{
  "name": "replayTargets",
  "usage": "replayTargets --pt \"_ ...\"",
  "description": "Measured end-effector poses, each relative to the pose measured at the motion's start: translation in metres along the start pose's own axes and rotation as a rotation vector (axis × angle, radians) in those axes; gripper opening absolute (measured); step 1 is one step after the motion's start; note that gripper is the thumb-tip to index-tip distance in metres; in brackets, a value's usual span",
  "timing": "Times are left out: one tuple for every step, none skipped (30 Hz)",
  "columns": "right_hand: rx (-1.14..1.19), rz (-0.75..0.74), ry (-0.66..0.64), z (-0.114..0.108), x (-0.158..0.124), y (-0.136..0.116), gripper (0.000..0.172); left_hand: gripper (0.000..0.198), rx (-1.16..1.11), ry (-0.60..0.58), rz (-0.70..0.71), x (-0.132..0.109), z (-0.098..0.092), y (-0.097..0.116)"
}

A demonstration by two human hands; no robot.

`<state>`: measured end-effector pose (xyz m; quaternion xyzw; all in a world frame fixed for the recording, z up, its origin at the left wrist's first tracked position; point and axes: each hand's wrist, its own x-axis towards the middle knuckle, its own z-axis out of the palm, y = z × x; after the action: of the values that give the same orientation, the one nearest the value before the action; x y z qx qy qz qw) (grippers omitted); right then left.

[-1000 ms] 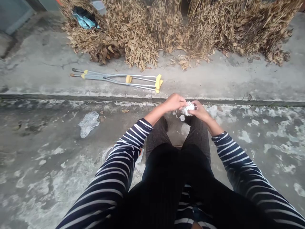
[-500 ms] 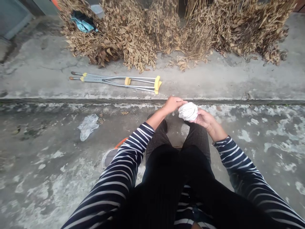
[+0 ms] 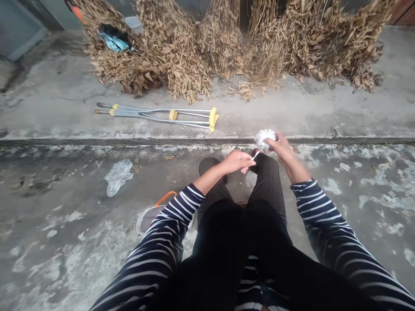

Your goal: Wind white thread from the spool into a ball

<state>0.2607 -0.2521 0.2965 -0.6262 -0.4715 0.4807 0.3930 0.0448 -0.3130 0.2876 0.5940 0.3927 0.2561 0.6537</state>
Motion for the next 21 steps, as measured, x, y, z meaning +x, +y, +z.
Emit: replayTargets --pt "-0.052 -0.001 0.024 0.002 0.001 0.003 0.049 0.036 0.051 -0.023 0.022 -0.001 -0.002 0.007" --pt "-0.101 -0.006 0.046 0.004 0.000 0.006 0.050 0.035 0.113 -0.027 0.046 -0.002 -0.005 0.015" --pt "-0.145 -0.017 0.062 0.007 -0.001 0.009 0.051 0.035 0.183 -0.013 0.070 -0.001 -0.008 0.022" --pt "-0.181 -0.032 0.067 0.010 -0.004 0.012 0.053 0.035 0.255 0.015 0.090 0.001 -0.012 0.029" --pt "-0.208 -0.049 0.060 0.014 -0.007 0.014 0.055 0.034 0.324 0.048 0.108 0.004 -0.016 0.035" --pt "-0.223 -0.062 0.042 0.018 -0.011 0.015 0.056 0.033 0.389 0.084 0.128 0.008 -0.020 0.041" --pt "-0.221 -0.065 0.011 0.022 -0.015 0.016 0.057 0.031 0.453 0.116 0.153 0.012 -0.025 0.045" --pt "-0.199 -0.057 -0.033 0.025 -0.018 0.016 0.056 0.029 0.518 0.140 0.187 0.016 -0.029 0.049" --pt "-0.155 -0.036 -0.086 0.027 -0.022 0.015 0.054 0.027 0.579 0.156 0.227 0.020 -0.034 0.052" --pt "-0.090 -0.006 -0.144 0.028 -0.026 0.013 0.052 0.026 0.631 0.165 0.266 0.023 -0.038 0.054" --pt "-0.015 0.027 -0.204 0.029 -0.029 0.011 0.049 0.026 0.665 0.170 0.299 0.026 -0.041 0.054" --pt "0.061 0.061 -0.268 0.028 -0.033 0.008 0.048 0.026 0.679 0.177 0.321 0.028 -0.045 0.054" --pt "0.130 0.095 -0.331 0.027 -0.036 0.005 0.047 0.024 0.674 0.191 0.329 0.030 -0.047 0.053" --pt "0.190 0.129 -0.394 0.025 -0.039 0.003 0.046 0.022 0.656 0.208 0.328 0.031 -0.050 0.052" --pt "0.241 0.162 -0.452 0.024 -0.042 0.001 0.047 0.020 0.629 0.227 0.325 0.033 -0.052 0.050" --pt "0.286 0.190 -0.504 0.023 -0.045 -0.001 0.048 0.020 0.601 0.243 0.323 0.033 -0.053 0.047" --pt "0.330 0.211 -0.544 0.022 -0.047 -0.002 0.049 0.020 0.571 0.259 0.325 0.034 -0.054 0.045" --pt "0.374 0.226 -0.570 0.021 -0.049 -0.003 0.049 0.021 0.539 0.272 0.326 0.035 -0.055 0.042" --pt "0.415 0.232 -0.584 0.021 -0.051 -0.003 0.049 0.024 0.502 0.282 0.322 0.036 -0.055 0.038" --pt "0.450 0.229 -0.590 0.020 -0.052 -0.004 0.049 0.026 0.461 0.292 0.310 0.036 -0.055 0.034" --pt "0.477 0.219 -0.591 0.019 -0.053 -0.005 0.048 0.027 0.418 0.303 0.290 0.037 -0.055 0.029"
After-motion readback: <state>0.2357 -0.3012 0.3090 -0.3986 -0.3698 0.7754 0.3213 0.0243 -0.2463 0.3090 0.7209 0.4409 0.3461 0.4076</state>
